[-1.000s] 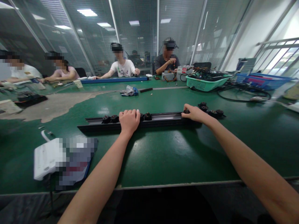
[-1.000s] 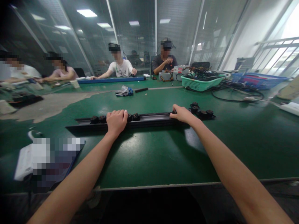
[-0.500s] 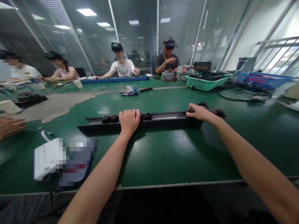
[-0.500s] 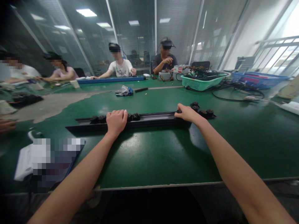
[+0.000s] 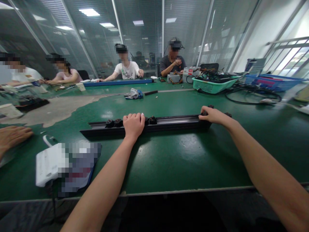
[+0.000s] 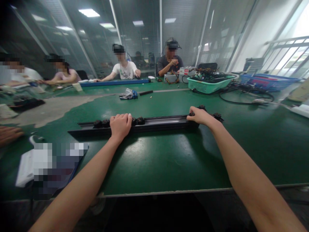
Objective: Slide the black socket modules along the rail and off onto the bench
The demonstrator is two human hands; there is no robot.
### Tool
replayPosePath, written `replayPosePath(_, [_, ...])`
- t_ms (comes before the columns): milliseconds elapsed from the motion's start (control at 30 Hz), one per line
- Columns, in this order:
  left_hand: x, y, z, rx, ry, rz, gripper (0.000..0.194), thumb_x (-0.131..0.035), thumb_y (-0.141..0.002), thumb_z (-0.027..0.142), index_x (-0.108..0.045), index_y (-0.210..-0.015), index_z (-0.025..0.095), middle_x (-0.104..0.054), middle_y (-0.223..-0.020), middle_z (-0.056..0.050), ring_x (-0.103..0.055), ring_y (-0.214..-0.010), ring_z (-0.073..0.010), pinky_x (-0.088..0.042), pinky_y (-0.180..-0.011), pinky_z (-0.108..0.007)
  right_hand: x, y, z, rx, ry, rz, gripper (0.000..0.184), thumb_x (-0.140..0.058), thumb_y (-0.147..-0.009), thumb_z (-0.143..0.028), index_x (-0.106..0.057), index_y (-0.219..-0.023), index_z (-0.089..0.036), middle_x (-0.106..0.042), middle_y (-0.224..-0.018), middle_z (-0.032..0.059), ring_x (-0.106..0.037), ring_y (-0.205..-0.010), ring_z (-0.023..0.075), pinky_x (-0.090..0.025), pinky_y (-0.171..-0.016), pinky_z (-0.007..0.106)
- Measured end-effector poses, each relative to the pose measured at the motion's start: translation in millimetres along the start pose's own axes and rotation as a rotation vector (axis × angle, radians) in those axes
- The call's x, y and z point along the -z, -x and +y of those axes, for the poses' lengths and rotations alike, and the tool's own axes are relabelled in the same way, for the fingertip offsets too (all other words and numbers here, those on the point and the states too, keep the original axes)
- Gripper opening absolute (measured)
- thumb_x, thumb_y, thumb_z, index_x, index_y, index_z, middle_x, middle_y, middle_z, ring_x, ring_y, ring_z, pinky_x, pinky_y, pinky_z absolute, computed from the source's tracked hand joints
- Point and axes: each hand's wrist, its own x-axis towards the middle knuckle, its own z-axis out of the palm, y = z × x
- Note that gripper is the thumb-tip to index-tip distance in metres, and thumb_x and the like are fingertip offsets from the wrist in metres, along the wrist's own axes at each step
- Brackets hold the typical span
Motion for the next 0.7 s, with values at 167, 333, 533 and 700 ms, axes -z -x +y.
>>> replayPosePath(167, [-0.5, 0.0, -0.6, 0.001, 0.012, -0.004, 0.052, -0.024, -0.104, 0.039, -0.069, -0.088, 0.020, -0.074, -0.092, -0.014, -0.061, -0.092, -0.0297, -0.032, -0.082, -0.044, 3.0, -0.1, 6.4, -0.016, 0.015, 0.002, 0.023, -0.061, -0.078, -0.042, -0.051, -0.088, -0.023, -0.066, -0.085, 0.0045, -0.062, -0.076, 0.0202, -0.044, -0.064, 0.028])
replayPosePath(333, [0.1, 0.4, -0.4, 0.001, 0.005, -0.010, 0.052, -0.023, -0.104, 0.039, -0.069, -0.088, 0.020, -0.074, -0.093, -0.013, -0.061, -0.093, -0.0298, -0.032, -0.082, -0.044, 3.6, -3.3, 19.1, -0.023, 0.022, -0.005, 0.024, -0.061, -0.078, -0.043, -0.053, -0.089, -0.023, -0.067, -0.088, 0.0047, -0.062, -0.078, 0.0200, -0.045, -0.066, 0.029])
replayPosePath(533, [0.8, 0.1, 0.0, 0.002, 0.002, -0.012, 0.053, -0.023, -0.104, 0.039, -0.070, -0.090, 0.020, -0.074, -0.094, -0.013, -0.061, -0.094, -0.0299, -0.032, -0.082, -0.044, 5.6, -6.3, 39.8, -0.060, 0.049, 0.008, 0.026, -0.064, -0.074, -0.044, -0.056, -0.088, -0.023, -0.067, -0.088, 0.0046, -0.062, -0.076, 0.0204, -0.045, -0.064, 0.030])
replayPosePath(700, [0.8, 0.2, 0.0, 0.012, 0.028, -0.020, 0.052, -0.024, -0.104, 0.039, -0.070, -0.089, 0.020, -0.074, -0.095, -0.014, -0.061, -0.094, -0.0301, -0.033, -0.084, -0.045, 9.4, -4.5, 47.0, -0.101, 0.042, -0.005, 0.026, -0.063, -0.075, -0.045, -0.056, -0.087, -0.023, -0.067, -0.085, 0.0044, -0.061, -0.074, 0.0201, -0.043, -0.062, 0.030])
